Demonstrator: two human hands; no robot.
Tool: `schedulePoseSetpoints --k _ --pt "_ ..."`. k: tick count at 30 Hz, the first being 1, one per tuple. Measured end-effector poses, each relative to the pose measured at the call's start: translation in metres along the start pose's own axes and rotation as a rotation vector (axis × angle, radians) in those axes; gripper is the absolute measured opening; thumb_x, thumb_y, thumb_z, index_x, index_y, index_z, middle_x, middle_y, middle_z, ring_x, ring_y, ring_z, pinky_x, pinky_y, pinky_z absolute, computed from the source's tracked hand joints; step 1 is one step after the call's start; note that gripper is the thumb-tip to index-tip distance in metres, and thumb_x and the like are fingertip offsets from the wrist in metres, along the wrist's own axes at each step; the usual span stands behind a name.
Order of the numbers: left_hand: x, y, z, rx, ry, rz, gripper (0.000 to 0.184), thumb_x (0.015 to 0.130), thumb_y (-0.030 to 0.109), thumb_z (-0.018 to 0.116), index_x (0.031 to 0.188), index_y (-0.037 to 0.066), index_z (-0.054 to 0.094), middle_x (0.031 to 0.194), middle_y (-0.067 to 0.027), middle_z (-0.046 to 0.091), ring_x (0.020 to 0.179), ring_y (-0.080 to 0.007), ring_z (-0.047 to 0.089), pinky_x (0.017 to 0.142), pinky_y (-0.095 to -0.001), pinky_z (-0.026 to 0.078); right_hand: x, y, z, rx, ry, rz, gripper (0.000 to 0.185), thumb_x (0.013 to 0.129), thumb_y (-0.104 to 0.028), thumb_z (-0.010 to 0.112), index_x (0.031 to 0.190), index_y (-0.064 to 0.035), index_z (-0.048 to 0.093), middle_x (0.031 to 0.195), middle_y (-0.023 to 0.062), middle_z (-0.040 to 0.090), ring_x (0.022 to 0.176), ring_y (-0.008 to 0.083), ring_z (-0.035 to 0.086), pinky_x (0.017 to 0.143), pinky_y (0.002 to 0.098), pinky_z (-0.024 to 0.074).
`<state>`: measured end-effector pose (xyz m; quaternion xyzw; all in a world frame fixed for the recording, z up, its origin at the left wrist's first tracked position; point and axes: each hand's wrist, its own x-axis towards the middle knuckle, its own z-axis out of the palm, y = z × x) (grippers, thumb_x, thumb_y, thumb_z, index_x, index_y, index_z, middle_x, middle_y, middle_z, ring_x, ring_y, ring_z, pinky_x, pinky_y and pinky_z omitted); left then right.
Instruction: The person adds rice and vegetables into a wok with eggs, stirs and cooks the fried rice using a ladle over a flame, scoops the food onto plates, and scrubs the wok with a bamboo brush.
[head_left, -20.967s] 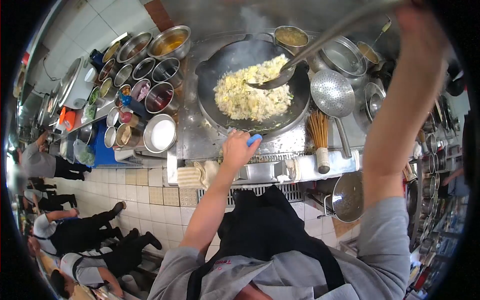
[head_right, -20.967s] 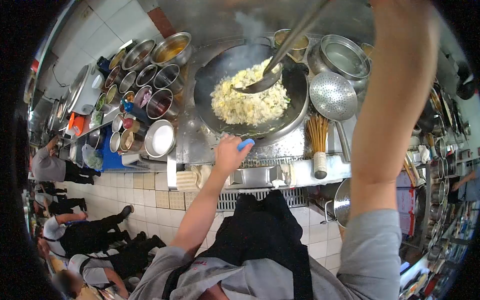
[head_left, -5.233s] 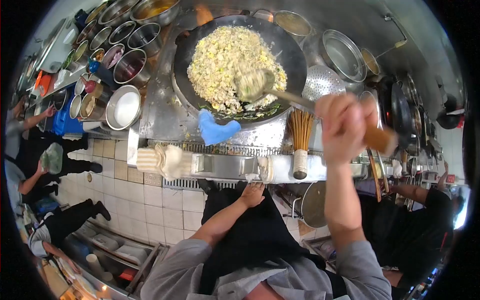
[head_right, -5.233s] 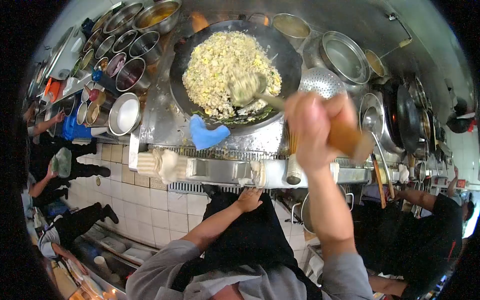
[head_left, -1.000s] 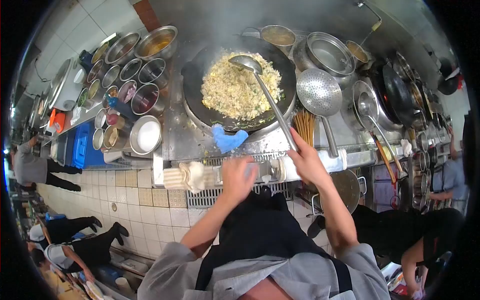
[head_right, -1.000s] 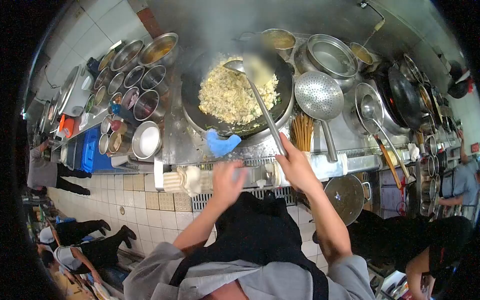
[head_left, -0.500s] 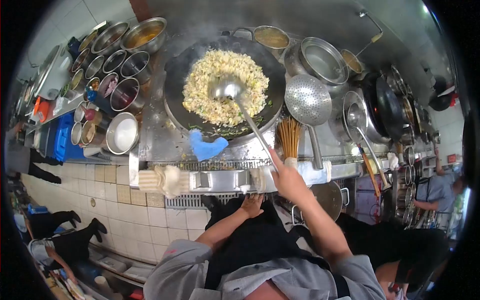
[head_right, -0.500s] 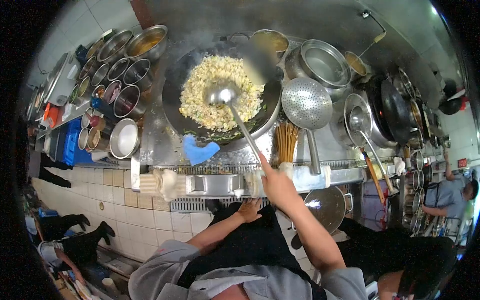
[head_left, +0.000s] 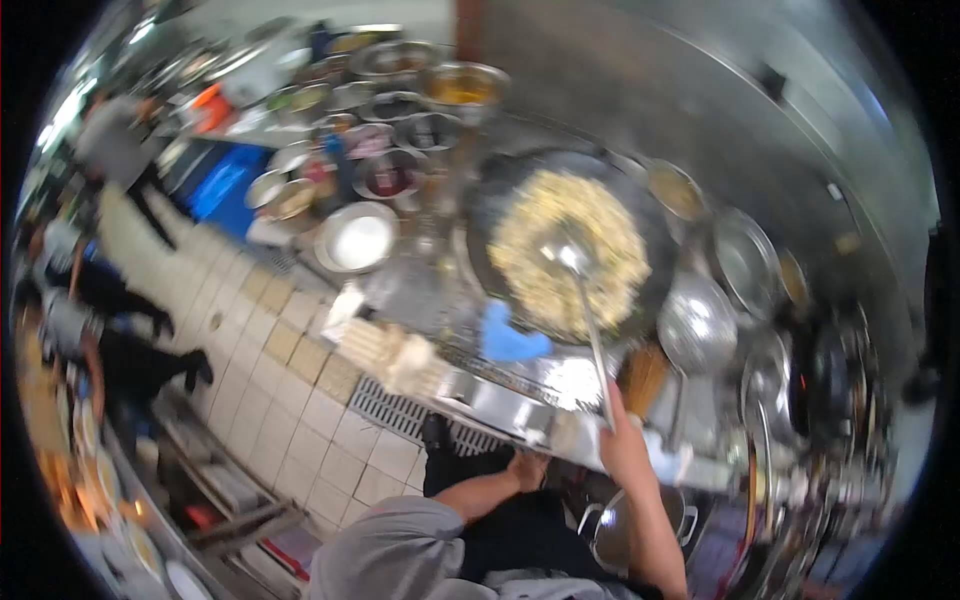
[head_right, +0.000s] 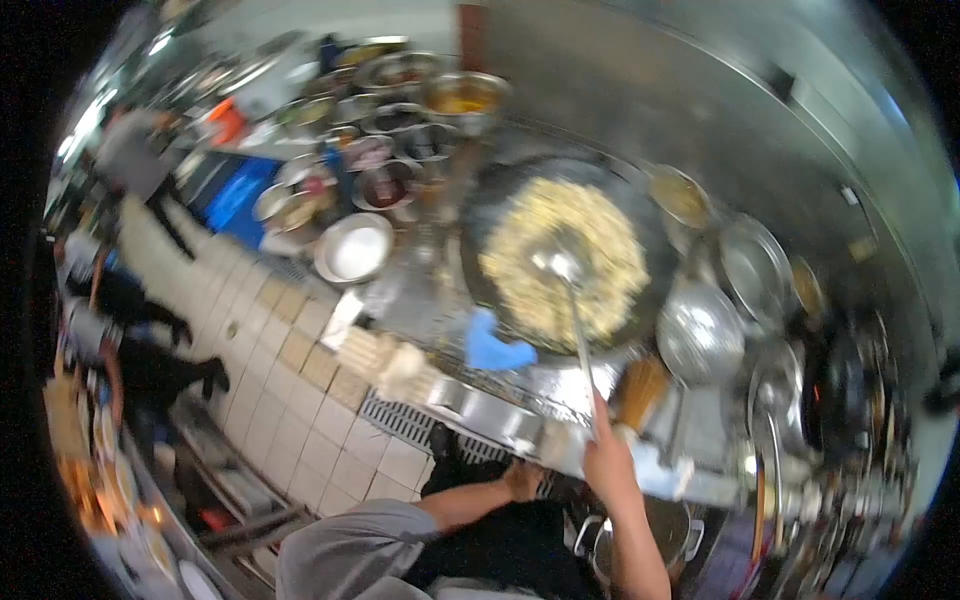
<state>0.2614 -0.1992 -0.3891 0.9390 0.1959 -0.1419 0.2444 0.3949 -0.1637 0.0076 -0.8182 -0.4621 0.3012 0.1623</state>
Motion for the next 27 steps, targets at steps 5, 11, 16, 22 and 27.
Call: schedulePoseSetpoints --k 5,11,16,22,27 --pt "-0.017 0.015 -0.054 0.054 -0.097 -0.084 0.065 0.086 0.040 0.058 0.141 0.008 0.045 0.150 -0.0135 0.042 0.141 -0.0337 0.033 0.106 -0.0609 0.032 -0.039 0.028 -0.034 -0.101 0.000 -0.003 0.074 0.088 -0.002 0.055 0.155 -0.0177 0.029 0.113 0.0298 0.063 0.102 0.0442 0.062 0.086 0.0440 0.0480" --pt "-0.046 0.018 -0.102 -0.391 -0.202 0.120 0.062 0.084 0.041 0.067 0.129 0.000 0.055 0.126 -0.0216 0.061 0.120 -0.0362 0.057 0.096 -0.0481 0.047 0.070 0.003 0.003 0.076 0.072 -0.038 0.079 0.087 0.002 0.058 0.157 -0.0176 0.025 0.076 0.0206 0.065 0.058 0.0304 0.054 0.057 0.0411 0.0457" --pt "-0.145 0.004 -0.256 -0.986 -0.042 0.260 0.049 0.096 0.032 0.063 0.126 -0.007 0.058 0.114 -0.0239 0.067 0.107 -0.0315 0.066 0.089 -0.0406 0.054 -0.006 0.033 0.013 -0.018 0.100 -0.328 0.074 0.088 0.001 0.058 0.155 -0.0120 0.029 0.116 0.0243 0.064 0.095 0.0295 0.063 0.084 0.0353 0.0484" --pt "-0.156 -0.049 -0.360 -0.363 0.920 0.001 0.040 0.095 0.030 0.061 0.127 0.006 0.062 0.139 -0.0148 0.055 0.134 -0.0345 0.045 0.110 -0.0543 0.034 -0.009 0.047 -0.060 0.130 -0.007 -0.213 0.068 0.089 -0.004 0.059 0.152 -0.0077 0.032 0.126 0.0236 0.062 0.105 0.0300 0.064 0.088 0.0348 0.0498" --pt "-0.086 -0.099 -0.376 -0.190 0.855 -0.081 0.039 0.091 0.032 0.063 0.121 0.006 0.065 0.130 -0.0149 0.058 0.128 -0.0359 0.047 0.104 -0.0563 0.035 0.053 -0.046 0.010 -0.058 0.077 0.070 0.080 0.085 0.005 0.062 0.155 -0.0140 0.028 0.116 0.0253 0.066 0.097 0.0284 0.069 0.084 0.0324 0.0505"
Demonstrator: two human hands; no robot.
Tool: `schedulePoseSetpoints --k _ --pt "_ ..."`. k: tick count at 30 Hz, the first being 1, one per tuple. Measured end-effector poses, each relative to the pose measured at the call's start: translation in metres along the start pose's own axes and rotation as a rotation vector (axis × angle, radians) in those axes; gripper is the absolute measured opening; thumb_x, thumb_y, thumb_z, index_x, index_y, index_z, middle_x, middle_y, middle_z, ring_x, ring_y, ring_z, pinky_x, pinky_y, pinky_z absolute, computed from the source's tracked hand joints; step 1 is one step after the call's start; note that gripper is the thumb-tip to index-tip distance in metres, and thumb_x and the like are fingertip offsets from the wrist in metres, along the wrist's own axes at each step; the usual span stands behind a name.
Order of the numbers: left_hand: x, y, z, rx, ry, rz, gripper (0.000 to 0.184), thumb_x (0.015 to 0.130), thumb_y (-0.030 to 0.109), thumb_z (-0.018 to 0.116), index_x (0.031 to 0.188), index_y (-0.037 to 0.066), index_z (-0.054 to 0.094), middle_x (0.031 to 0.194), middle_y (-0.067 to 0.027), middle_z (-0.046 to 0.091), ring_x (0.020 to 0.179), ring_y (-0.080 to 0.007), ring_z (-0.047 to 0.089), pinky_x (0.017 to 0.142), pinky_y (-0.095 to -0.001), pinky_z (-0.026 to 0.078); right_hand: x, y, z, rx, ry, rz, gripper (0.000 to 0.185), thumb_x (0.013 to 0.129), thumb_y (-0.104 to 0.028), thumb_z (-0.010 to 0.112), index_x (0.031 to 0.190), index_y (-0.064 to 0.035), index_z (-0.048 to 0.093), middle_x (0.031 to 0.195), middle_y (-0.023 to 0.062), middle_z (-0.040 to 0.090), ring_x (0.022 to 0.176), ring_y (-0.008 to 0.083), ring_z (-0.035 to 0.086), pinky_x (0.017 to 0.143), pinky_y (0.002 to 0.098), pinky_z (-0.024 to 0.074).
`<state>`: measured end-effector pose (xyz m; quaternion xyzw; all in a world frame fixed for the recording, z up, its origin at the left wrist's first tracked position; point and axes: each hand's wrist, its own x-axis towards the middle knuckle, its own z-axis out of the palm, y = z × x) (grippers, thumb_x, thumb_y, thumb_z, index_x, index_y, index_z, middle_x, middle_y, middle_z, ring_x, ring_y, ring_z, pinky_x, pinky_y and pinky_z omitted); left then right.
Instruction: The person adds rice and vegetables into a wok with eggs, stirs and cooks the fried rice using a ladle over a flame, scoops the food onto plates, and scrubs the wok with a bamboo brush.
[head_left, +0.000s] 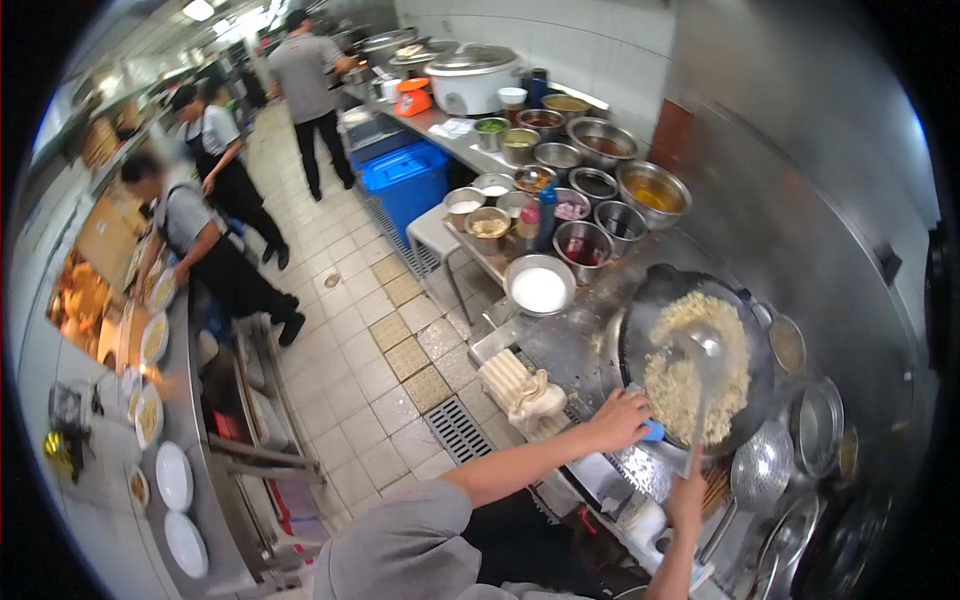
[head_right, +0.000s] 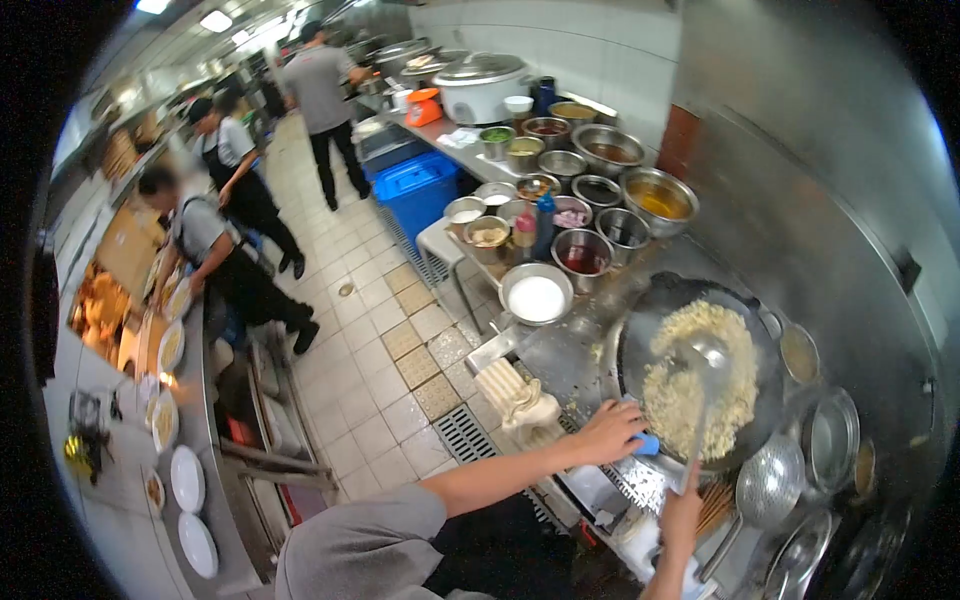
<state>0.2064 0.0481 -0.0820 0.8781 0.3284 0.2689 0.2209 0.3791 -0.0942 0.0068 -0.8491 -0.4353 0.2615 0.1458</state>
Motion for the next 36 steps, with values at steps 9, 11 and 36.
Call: schedulePoseSetpoints --k 9,11,36 --pt "0.033 0.009 -0.025 -0.050 -0.337 -0.021 0.040 0.089 0.041 0.064 0.075 0.004 0.069 0.079 -0.0168 0.065 0.088 -0.0363 0.059 0.082 -0.0474 0.048 -0.140 0.020 -0.057 0.520 -0.246 0.056 0.077 0.091 -0.004 0.065 0.157 -0.0144 0.026 0.061 -0.0028 0.052 0.044 0.0071 0.048 0.039 0.0255 0.0409" --pt "0.014 0.025 -0.030 -0.066 -0.205 0.114 0.041 0.089 0.042 0.064 0.074 0.005 0.068 0.079 -0.0170 0.067 0.082 -0.0380 0.062 0.075 -0.0491 0.051 -0.169 0.012 -0.089 0.524 -0.330 0.125 0.076 0.092 -0.004 0.065 0.157 -0.0144 0.026 0.063 -0.0026 0.053 0.045 0.0061 0.049 0.041 0.0248 0.0427" --pt "-0.023 0.104 -0.122 -0.013 -0.202 0.100 0.044 0.085 0.040 0.071 0.061 0.005 0.059 0.065 -0.0141 0.062 0.064 -0.0348 0.061 0.061 -0.0467 0.048 -0.202 0.002 -0.164 0.636 -0.545 0.334 0.068 0.094 -0.006 0.060 0.155 -0.0136 0.031 0.066 0.0006 0.059 0.045 0.0072 0.053 0.041 0.0237 0.0444"
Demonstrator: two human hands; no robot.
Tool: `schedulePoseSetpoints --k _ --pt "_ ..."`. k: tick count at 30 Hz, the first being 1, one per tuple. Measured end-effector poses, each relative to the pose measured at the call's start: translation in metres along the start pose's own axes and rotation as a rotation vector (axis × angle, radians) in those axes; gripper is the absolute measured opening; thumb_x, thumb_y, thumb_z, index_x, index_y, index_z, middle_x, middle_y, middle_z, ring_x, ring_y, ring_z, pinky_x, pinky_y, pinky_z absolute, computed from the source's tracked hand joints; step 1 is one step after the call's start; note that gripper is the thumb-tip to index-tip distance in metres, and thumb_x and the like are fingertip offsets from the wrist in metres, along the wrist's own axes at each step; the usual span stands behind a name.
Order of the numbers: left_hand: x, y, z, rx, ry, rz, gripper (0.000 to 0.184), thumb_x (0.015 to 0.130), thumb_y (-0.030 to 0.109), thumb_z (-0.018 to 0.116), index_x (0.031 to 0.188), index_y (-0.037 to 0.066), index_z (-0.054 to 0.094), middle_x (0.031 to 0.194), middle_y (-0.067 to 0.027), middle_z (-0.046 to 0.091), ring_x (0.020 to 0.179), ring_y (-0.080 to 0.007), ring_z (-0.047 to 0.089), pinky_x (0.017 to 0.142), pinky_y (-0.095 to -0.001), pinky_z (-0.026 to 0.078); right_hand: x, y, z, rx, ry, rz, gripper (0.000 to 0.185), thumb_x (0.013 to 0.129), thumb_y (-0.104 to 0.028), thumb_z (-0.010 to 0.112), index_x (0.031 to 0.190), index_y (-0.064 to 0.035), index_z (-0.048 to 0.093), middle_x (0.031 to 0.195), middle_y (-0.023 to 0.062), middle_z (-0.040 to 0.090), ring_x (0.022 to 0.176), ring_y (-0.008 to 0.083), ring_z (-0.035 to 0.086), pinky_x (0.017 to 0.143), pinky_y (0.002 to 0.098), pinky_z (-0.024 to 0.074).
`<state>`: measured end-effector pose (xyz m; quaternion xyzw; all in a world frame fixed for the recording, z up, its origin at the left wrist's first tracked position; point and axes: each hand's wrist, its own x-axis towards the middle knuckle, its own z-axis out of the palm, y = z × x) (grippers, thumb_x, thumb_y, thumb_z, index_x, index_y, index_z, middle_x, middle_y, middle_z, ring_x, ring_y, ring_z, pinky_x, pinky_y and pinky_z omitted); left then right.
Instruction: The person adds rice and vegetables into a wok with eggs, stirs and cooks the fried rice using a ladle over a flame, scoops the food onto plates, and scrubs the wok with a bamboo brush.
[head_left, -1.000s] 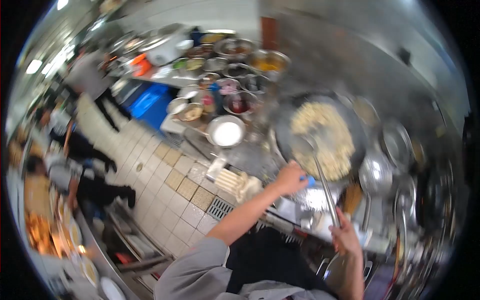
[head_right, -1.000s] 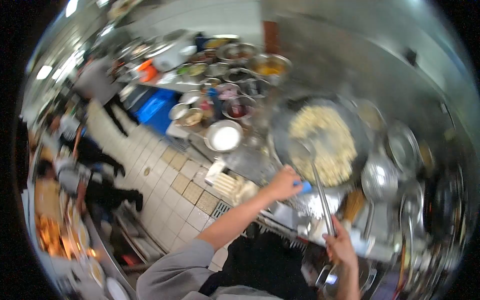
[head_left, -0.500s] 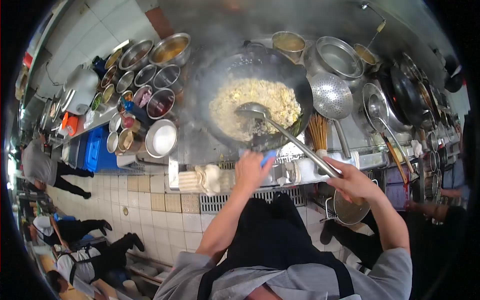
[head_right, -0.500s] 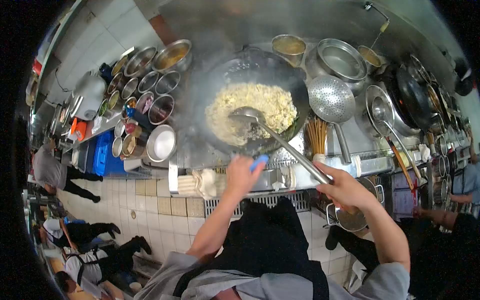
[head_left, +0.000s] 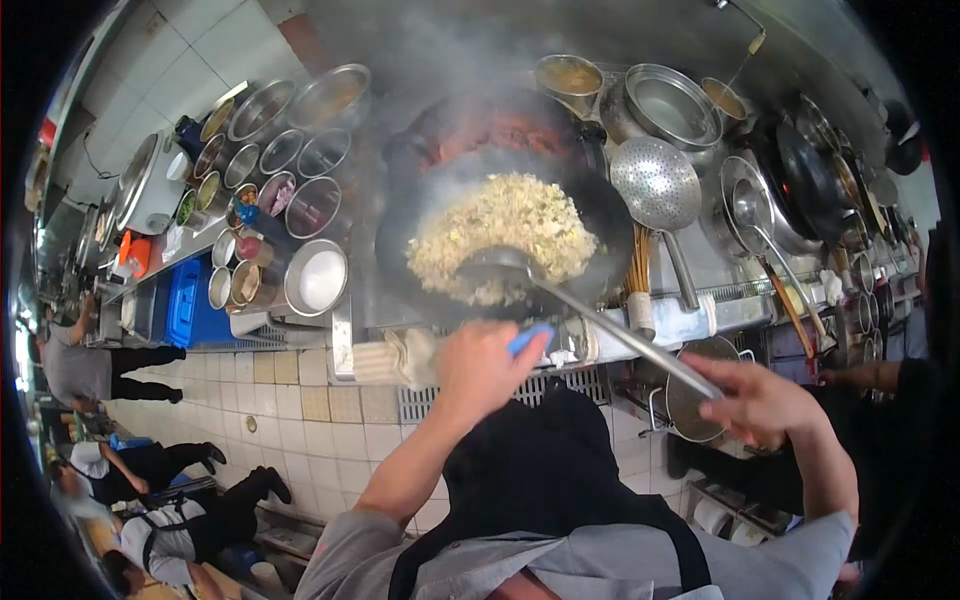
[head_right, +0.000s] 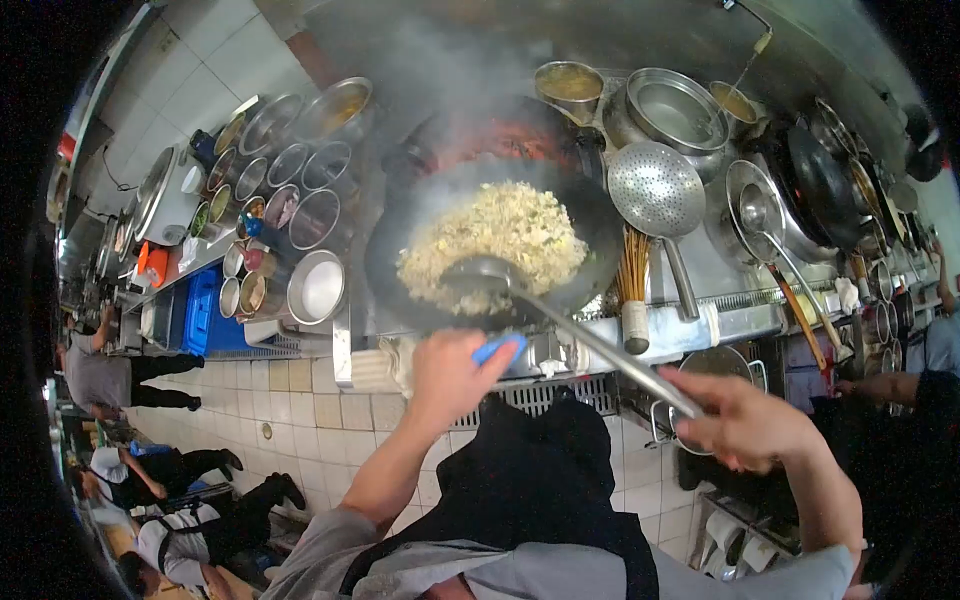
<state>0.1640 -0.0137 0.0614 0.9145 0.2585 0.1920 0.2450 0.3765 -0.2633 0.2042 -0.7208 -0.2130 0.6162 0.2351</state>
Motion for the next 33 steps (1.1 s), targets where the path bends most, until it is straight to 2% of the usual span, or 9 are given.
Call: schedulePoseSetpoints --k 3,5,6,12,19,23,26,29,33 --pt "0.015 -0.041 0.081 0.036 0.239 0.118 0.045 0.086 0.040 0.069 0.060 0.006 0.058 0.063 -0.0137 0.061 0.061 -0.0339 0.061 0.061 -0.0438 0.050 0.065 0.018 0.003 -0.347 0.246 -0.218 0.065 0.093 -0.010 0.063 0.152 -0.0105 0.037 0.070 0.0103 0.064 0.053 0.0154 0.060 0.053 0.0324 0.0509" --pt "-0.021 -0.061 0.109 0.036 0.163 0.160 0.044 0.085 0.038 0.071 0.058 0.006 0.057 0.060 -0.0142 0.059 0.060 -0.0319 0.059 0.057 -0.0431 0.046 0.117 0.046 -0.005 -0.554 0.473 -0.584 0.064 0.092 -0.012 0.065 0.151 -0.0089 0.038 0.072 0.0161 0.065 0.061 0.0201 0.064 0.061 0.0365 0.0527" --pt "-0.037 -0.062 0.115 0.038 0.132 0.188 0.044 0.085 0.037 0.072 0.057 0.007 0.057 0.059 -0.0144 0.057 0.060 -0.0309 0.059 0.055 -0.0427 0.044 0.102 0.024 0.008 -0.507 0.493 -0.499 0.065 0.090 -0.011 0.067 0.149 -0.0070 0.040 0.077 0.0223 0.065 0.069 0.0239 0.065 0.071 0.0391 0.0514" --pt "-0.002 -0.056 0.089 0.041 0.225 0.104 0.040 0.083 0.038 0.073 0.061 0.007 0.062 0.065 -0.0136 0.061 0.066 -0.0304 0.059 0.059 -0.0420 0.046 0.022 -0.010 0.023 -0.064 0.430 -0.469 0.066 0.091 0.002 0.061 0.151 -0.0080 0.038 0.073 0.0025 0.058 0.051 0.0068 0.049 0.049 0.0230 0.0424" --pt "0.069 -0.117 0.129 0.010 0.161 0.069 0.048 0.089 0.043 0.065 0.068 -0.001 0.063 0.076 -0.0188 0.065 0.079 -0.0399 0.056 0.073 -0.0479 0.045 0.088 0.030 0.031 0.828 0.086 -0.484 0.066 0.097 -0.007 0.053 0.156 -0.0150 0.026 0.064 0.0055 0.054 0.038 0.0102 0.044 0.033 0.0225 0.0360" --pt "0.072 -0.120 0.130 0.011 0.101 0.080 0.048 0.089 0.042 0.066 0.067 -0.001 0.063 0.076 -0.0194 0.064 0.080 -0.0400 0.056 0.074 -0.0484 0.044 0.229 0.016 0.024 0.846 0.071 -0.344 0.062 0.097 -0.014 0.056 0.153 -0.0106 0.030 0.062 -0.0002 0.048 0.040 0.0093 0.043 0.034 0.0274 0.0366" --pt "0.072 -0.117 0.126 0.015 0.076 0.086 0.047 0.089 0.040 0.066 0.067 -0.001 0.062 0.074 -0.0197 0.063 0.078 -0.0401 0.055 0.074 -0.0483 0.044 0.224 0.002 0.043 0.285 0.367 -0.498 0.062 0.096 -0.012 0.057 0.153 -0.0102 0.032 0.061 0.0007 0.050 0.038 0.0097 0.044 0.033 0.0282 0.0384" --pt "0.070 -0.110 0.124 0.009 0.094 0.039 0.044 0.088 0.038 0.068 0.066 0.000 0.062 0.072 -0.0186 0.062 0.076 -0.0390 0.055 0.072 -0.0484 0.044 0.163 0.013 0.044 0.493 0.203 -0.480 0.064 0.096 -0.012 0.057 0.154 -0.0107 0.030 0.061 0.0022 0.051 0.039 0.0104 0.047 0.033 0.0283 0.0386" --pt "0.071 -0.113 0.126 0.025 0.123 0.044 0.044 0.087 0.039 0.070 0.066 0.001 0.061 0.073 -0.0173 0.061 0.081 -0.0378 0.056 0.074 -0.0476 0.045 0.231 0.026 0.038 0.838 0.045 -0.351 0.067 0.096 -0.011 0.057 0.156 -0.0114 0.026 0.062 0.0019 0.052 0.040 0.0111 0.048 0.033 0.0282 0.0377"
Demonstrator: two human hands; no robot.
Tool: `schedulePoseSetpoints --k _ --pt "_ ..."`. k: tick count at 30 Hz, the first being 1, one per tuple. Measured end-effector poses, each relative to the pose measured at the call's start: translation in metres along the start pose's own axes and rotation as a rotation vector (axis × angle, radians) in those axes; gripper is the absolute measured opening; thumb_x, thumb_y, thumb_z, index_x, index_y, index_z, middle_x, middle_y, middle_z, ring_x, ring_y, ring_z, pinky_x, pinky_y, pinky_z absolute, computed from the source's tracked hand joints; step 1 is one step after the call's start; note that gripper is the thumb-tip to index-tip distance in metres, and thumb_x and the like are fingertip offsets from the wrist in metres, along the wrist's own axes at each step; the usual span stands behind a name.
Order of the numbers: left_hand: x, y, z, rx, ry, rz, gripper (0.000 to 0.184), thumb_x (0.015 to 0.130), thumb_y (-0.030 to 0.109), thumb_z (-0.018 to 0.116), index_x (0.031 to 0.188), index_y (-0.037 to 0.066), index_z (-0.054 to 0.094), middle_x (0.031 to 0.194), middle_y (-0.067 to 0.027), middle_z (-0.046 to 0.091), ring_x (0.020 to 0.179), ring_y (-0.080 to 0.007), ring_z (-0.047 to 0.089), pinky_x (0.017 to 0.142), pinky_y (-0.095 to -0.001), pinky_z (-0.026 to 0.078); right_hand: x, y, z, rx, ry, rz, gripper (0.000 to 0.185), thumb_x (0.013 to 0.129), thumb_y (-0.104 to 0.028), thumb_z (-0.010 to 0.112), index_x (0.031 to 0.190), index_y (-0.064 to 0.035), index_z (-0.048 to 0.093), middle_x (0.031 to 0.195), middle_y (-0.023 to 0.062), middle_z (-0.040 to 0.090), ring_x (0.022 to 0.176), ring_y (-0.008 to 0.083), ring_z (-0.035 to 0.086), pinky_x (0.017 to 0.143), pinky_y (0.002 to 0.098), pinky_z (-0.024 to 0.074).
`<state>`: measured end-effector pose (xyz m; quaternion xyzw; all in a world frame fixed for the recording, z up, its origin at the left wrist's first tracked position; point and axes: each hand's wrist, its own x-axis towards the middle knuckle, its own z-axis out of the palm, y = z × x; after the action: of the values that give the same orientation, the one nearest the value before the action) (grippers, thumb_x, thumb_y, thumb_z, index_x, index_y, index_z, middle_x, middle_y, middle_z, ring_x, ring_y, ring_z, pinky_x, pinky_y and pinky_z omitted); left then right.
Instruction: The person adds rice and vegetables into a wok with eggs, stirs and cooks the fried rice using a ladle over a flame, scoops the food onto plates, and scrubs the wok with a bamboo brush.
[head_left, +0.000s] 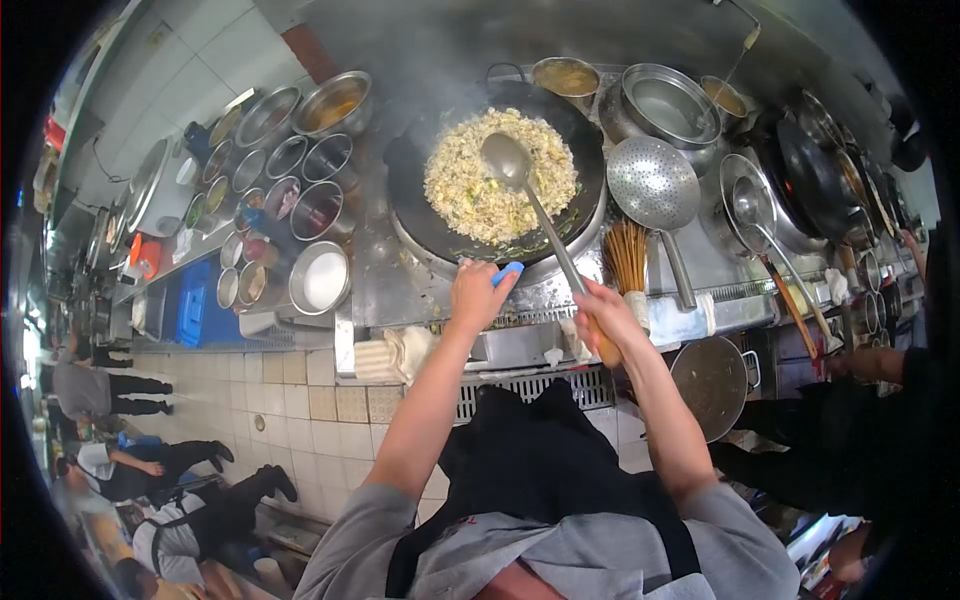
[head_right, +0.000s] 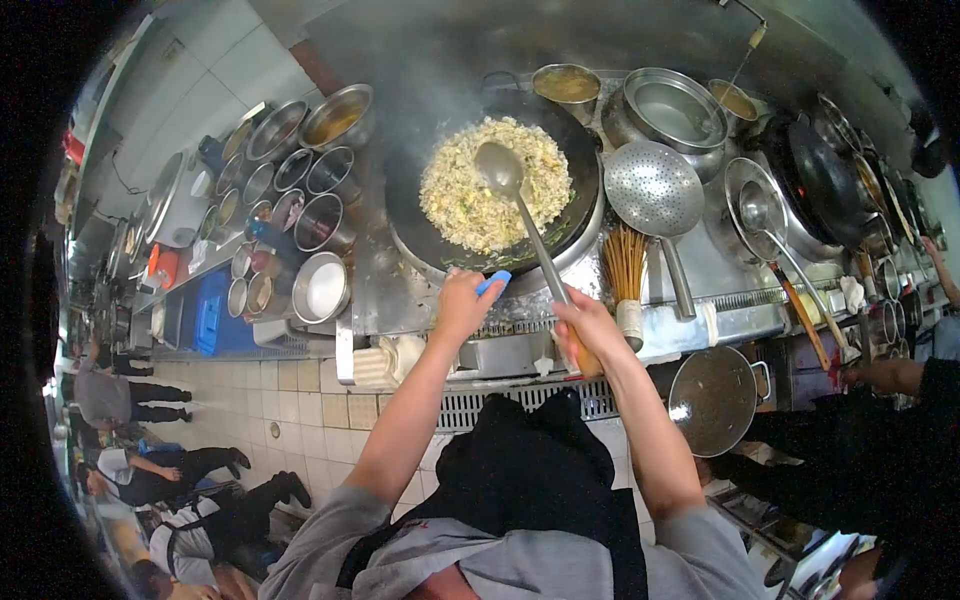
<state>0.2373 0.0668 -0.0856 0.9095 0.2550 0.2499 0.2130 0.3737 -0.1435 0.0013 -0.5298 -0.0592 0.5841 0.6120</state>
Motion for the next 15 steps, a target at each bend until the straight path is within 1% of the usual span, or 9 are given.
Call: schedulePoseSetpoints --k 3,4,7,8,11,12,15 --pt "0.002 0.004 -0.002 -0.012 -0.025 -0.019 0.043 0.087 0.039 0.069 0.068 0.001 0.062 0.076 -0.0166 0.061 0.083 -0.0371 0.057 0.075 -0.0472 0.045 0.033 -0.002 0.021 -0.414 0.075 -0.258 0.068 0.096 -0.012 0.057 0.156 -0.0112 0.026 0.063 0.0013 0.052 0.040 0.0114 0.048 0.034 0.0280 0.0366" --pt "-0.001 0.004 -0.003 -0.022 -0.029 -0.024 0.043 0.087 0.039 0.069 0.069 0.001 0.062 0.077 -0.0163 0.062 0.084 -0.0368 0.057 0.076 -0.0471 0.045 0.026 -0.009 0.028 -0.482 0.086 -0.284 0.067 0.097 -0.012 0.057 0.156 -0.0111 0.025 0.065 0.0013 0.052 0.040 0.0117 0.048 0.035 0.0288 0.0371" --pt "-0.001 0.007 -0.007 0.017 -0.067 -0.057 0.041 0.088 0.038 0.069 0.071 0.001 0.063 0.079 -0.0155 0.062 0.083 -0.0367 0.057 0.075 -0.0467 0.045 -0.005 -0.034 0.036 -0.229 -0.047 -0.195 0.068 0.097 -0.014 0.057 0.157 -0.0121 0.024 0.065 0.0011 0.051 0.040 0.0116 0.047 0.035 0.0289 0.0382" --pt "-0.001 0.005 -0.004 0.011 -0.052 -0.047 0.041 0.088 0.038 0.069 0.071 0.002 0.063 0.079 -0.0155 0.062 0.083 -0.0367 0.056 0.075 -0.0466 0.045 -0.003 -0.031 0.034 -0.055 -0.106 -0.134 0.070 0.098 -0.016 0.057 0.158 -0.0136 0.021 0.064 0.0007 0.050 0.041 0.0116 0.046 0.036 0.0288 0.0391" --pt "-0.005 0.001 0.004 -0.008 -0.036 -0.029 0.040 0.088 0.038 0.068 0.071 0.002 0.063 0.078 -0.0154 0.062 0.083 -0.0369 0.056 0.074 -0.0466 0.045 0.060 -0.011 0.027 0.015 -0.113 -0.022 0.072 0.098 -0.019 0.058 0.158 -0.0145 0.018 0.064 0.0000 0.050 0.042 0.0118 0.047 0.036 0.0273 0.0396" --pt "-0.005 0.002 0.001 -0.011 -0.047 -0.031 0.040 0.088 0.038 0.068 0.071 0.002 0.063 0.079 -0.0155 0.062 0.083 -0.0371 0.056 0.074 -0.0467 0.045 0.062 -0.020 0.034 -0.031 -0.061 -0.046 0.069 0.096 -0.018 0.060 0.156 -0.0125 0.025 0.064 0.0001 0.050 0.042 0.0110 0.047 0.037 0.0269 0.0399" --pt "-0.001 0.006 -0.005 -0.007 -0.064 -0.047 0.040 0.088 0.037 0.069 0.070 0.002 0.062 0.078 -0.0153 0.062 0.082 -0.0373 0.056 0.074 -0.0467 0.045 0.039 -0.030 0.044 -0.524 0.062 -0.316 0.066 0.095 -0.016 0.061 0.154 -0.0110 0.032 0.063 0.0001 0.050 0.043 0.0099 0.046 0.038 0.0264 0.0395"
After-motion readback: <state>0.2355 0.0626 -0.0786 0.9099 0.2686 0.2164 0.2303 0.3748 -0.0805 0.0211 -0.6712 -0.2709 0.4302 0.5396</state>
